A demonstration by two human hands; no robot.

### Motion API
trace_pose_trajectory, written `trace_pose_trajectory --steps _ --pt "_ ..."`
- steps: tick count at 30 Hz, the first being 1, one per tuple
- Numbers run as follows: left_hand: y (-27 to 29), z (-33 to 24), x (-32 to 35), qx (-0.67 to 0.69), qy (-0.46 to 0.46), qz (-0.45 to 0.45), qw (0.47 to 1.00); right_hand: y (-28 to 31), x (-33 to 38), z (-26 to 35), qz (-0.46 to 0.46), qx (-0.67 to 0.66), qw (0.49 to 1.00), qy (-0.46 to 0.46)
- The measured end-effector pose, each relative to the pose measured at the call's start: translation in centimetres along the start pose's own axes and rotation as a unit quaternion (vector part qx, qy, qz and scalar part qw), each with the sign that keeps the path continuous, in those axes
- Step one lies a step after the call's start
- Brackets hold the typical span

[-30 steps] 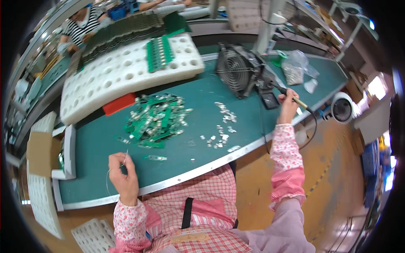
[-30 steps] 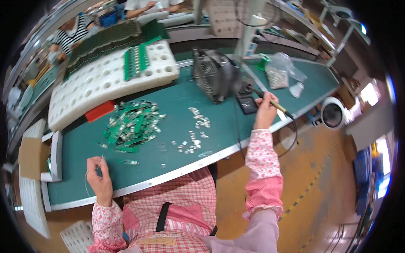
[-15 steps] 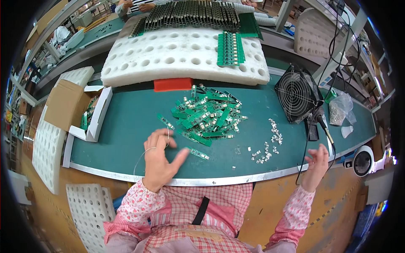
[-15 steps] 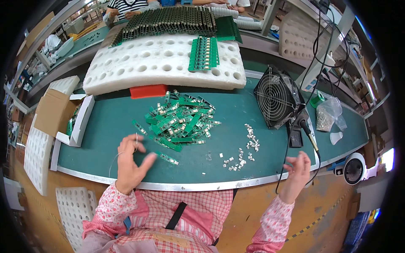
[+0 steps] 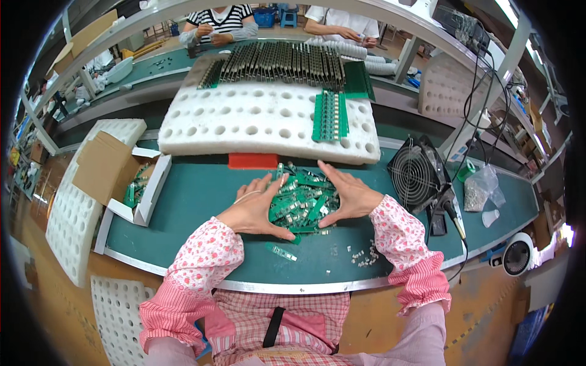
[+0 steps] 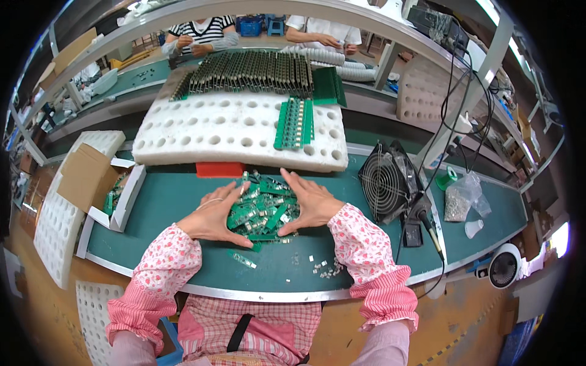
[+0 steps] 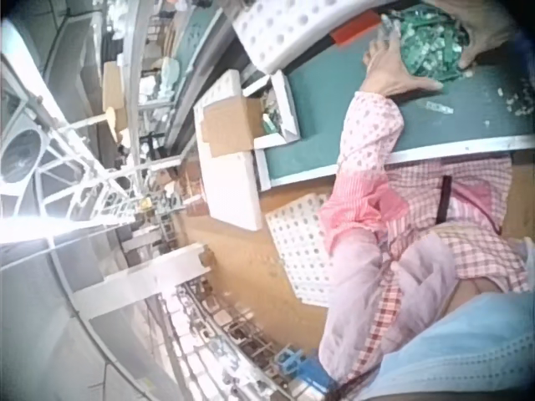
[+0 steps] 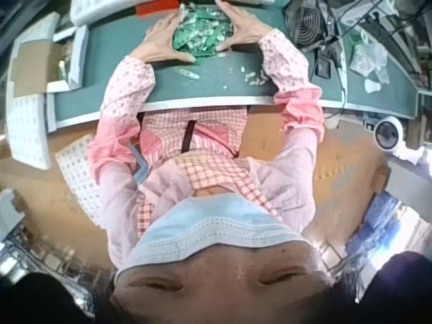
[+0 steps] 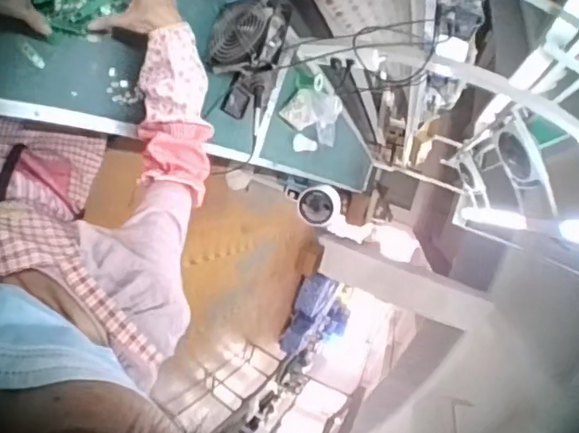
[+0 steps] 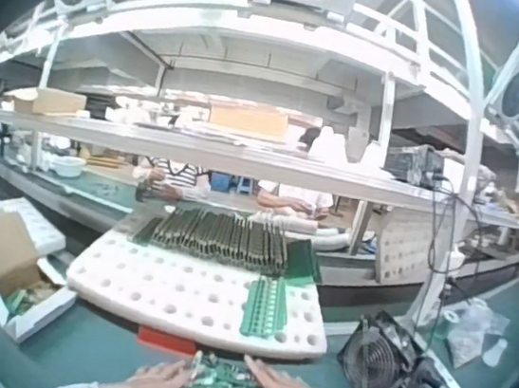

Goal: The person solders electronic components onto small printed circuit boards using a soldering iron and solder wire, with tweezers to manipulate the components.

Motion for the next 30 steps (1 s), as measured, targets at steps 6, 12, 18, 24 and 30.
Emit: trace_pose_trajectory --steps 6,12,18,24,30 --pt "-1.2 -0.6 -0.2 0.013 -0.026 0.011 1.0 0.0 -1.5 2.3 0.014 0.052 0.998 0.037" --pt "-1.9 -1.2 1.5 0.023 -0.018 -0.021 0.999 -0.5 -0.8 4.5 0.013 0.026 0.999 0.033" --pt "-2.9 -0.4 1.7 0.125 -0.052 -0.07 0.988 -1.4 -0.2 6.7 -0.016 -0.041 0.998 -0.043" --pt "-3.4 -0.1 2.6 0.138 -0.072 -0.088 0.984 -2.9 1.4 9.0 -0.069 -0.065 0.992 -0.085" --pt "-4.4 -0.6 2.8 0.145 -0.135 -0.075 0.977 -4.4 3.4 10.7 -0.084 -0.063 0.982 -0.156"
Point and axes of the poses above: each hand's wrist, its own x-axis away from the middle knuckle, its own y-axis out of the back of the hand, z = x × y, the point moved 2 cm from there along -x, towards the middle knuckle, and after that the axes turned 7 degrees about z, right-handed, at the moved point
